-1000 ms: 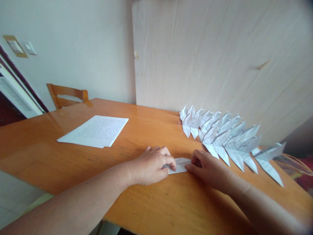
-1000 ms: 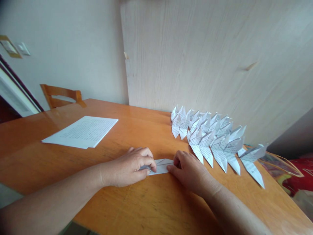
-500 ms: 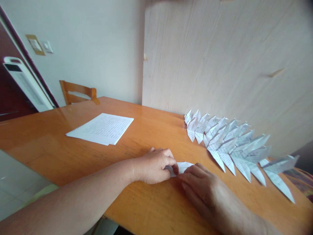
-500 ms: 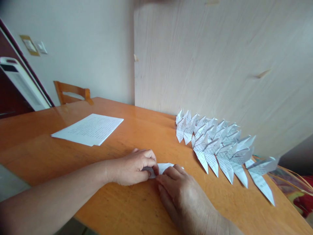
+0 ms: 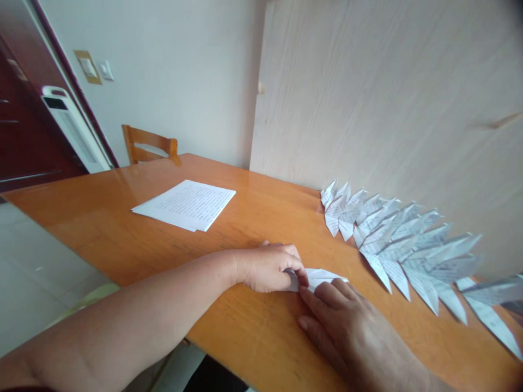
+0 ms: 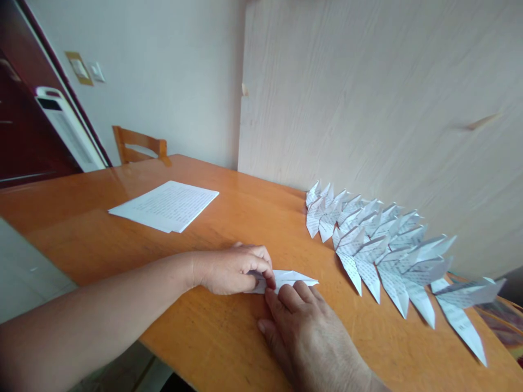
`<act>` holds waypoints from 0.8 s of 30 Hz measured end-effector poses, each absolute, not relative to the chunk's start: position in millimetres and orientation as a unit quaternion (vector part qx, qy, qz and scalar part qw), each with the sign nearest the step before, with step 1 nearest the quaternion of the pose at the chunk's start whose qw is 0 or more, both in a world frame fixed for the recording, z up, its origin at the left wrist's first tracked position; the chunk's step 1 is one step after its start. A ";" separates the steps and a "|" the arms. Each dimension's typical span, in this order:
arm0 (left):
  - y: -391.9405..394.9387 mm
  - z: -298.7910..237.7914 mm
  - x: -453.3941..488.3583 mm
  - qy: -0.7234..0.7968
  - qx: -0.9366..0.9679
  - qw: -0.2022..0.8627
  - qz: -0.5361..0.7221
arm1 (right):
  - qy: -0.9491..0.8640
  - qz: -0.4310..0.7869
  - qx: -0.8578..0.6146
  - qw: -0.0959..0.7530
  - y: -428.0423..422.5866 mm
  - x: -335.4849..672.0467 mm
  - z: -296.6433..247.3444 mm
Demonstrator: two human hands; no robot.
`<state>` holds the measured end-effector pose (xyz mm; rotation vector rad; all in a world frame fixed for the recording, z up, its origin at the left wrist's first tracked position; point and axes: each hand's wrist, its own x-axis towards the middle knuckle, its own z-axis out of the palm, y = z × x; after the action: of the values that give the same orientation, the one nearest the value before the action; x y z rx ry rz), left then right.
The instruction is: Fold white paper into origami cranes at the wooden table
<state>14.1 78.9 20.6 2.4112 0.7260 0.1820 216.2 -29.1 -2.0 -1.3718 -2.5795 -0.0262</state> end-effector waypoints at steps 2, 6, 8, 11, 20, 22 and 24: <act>80.4 20.0 13.7 0.270 0.911 0.306 0.065 | -0.879 -0.013 -0.462 0.115 -28.9 214.4 -3.0; 82.0 18.5 13.6 0.268 0.912 0.302 0.066 | -0.886 -0.018 -0.443 0.133 -27.5 208.4 -3.3; 82.8 17.8 13.7 0.266 0.914 0.301 0.064 | -0.887 -0.019 -0.441 0.137 -27.7 205.5 -2.5; 84.0 17.2 14.0 0.260 0.917 0.297 0.058 | -0.888 -0.025 -0.440 0.132 -29.6 202.7 -1.1; 85.3 15.9 16.1 0.262 0.917 0.295 0.058 | -0.889 -0.021 -0.437 0.139 -31.4 199.4 -3.6; 86.0 15.1 16.0 0.260 0.917 0.295 0.058 | -0.890 -0.025 -0.435 0.135 -31.7 198.7 -3.6; 86.4 14.7 15.8 0.259 0.918 0.294 0.057 | -0.891 -0.030 -0.433 0.131 -32.0 198.1 -3.2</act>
<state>15.8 86.4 14.7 2.4444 0.6882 0.1528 198.1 -32.0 -3.2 -1.2579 -2.5879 -0.0870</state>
